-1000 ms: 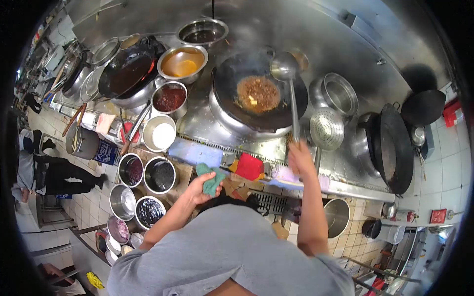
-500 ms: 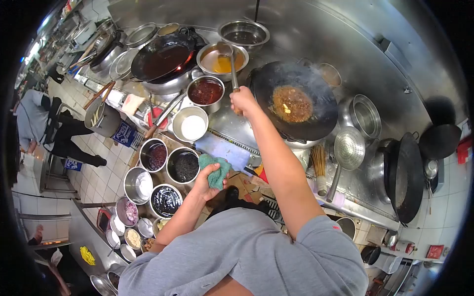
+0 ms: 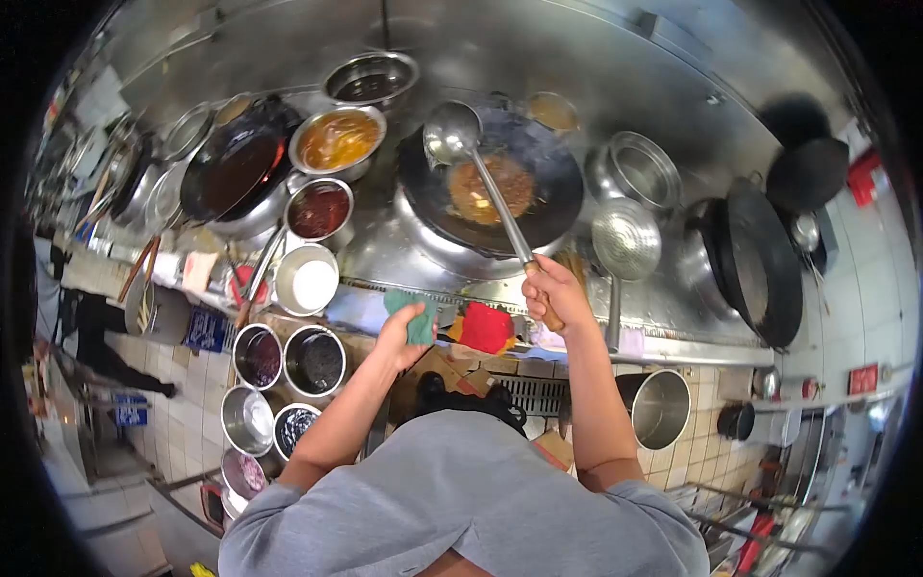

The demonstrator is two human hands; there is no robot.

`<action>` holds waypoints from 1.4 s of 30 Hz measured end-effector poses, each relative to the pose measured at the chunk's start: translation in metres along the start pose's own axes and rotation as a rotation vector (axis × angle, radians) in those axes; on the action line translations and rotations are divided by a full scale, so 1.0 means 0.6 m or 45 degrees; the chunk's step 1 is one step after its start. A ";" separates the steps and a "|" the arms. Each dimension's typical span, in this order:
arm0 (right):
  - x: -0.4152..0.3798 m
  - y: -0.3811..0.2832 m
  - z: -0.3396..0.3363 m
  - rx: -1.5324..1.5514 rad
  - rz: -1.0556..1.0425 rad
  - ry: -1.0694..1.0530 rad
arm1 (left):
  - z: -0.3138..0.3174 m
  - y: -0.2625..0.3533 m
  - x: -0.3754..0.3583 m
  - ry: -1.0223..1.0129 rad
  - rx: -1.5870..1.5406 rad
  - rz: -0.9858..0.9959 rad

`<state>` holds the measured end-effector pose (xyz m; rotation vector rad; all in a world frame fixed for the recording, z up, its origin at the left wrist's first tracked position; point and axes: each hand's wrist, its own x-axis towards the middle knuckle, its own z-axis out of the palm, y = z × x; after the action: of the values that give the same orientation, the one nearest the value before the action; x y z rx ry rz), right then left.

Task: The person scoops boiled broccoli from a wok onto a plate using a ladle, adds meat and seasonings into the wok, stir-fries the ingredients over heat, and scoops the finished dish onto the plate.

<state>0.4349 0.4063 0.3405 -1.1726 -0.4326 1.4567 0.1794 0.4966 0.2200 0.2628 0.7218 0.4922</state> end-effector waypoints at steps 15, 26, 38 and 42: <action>-0.002 0.005 -0.111 -0.503 0.132 0.122 | 0.221 -0.008 0.198 0.187 0.109 -0.100; 0.013 0.018 -0.097 -1.644 -0.153 0.519 | 0.220 -0.012 0.225 0.196 0.089 -0.091; -0.305 -0.107 -0.061 -1.968 -0.181 0.321 | 0.200 -0.036 0.217 0.070 -0.099 -0.156; -0.329 -0.174 -0.063 -2.002 -0.119 0.207 | 0.242 -0.047 0.071 0.109 -0.060 -0.278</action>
<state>0.4900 0.2447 0.4892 -2.3642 -1.6303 0.7309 0.3158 0.4855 0.2899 0.1170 0.8105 0.3136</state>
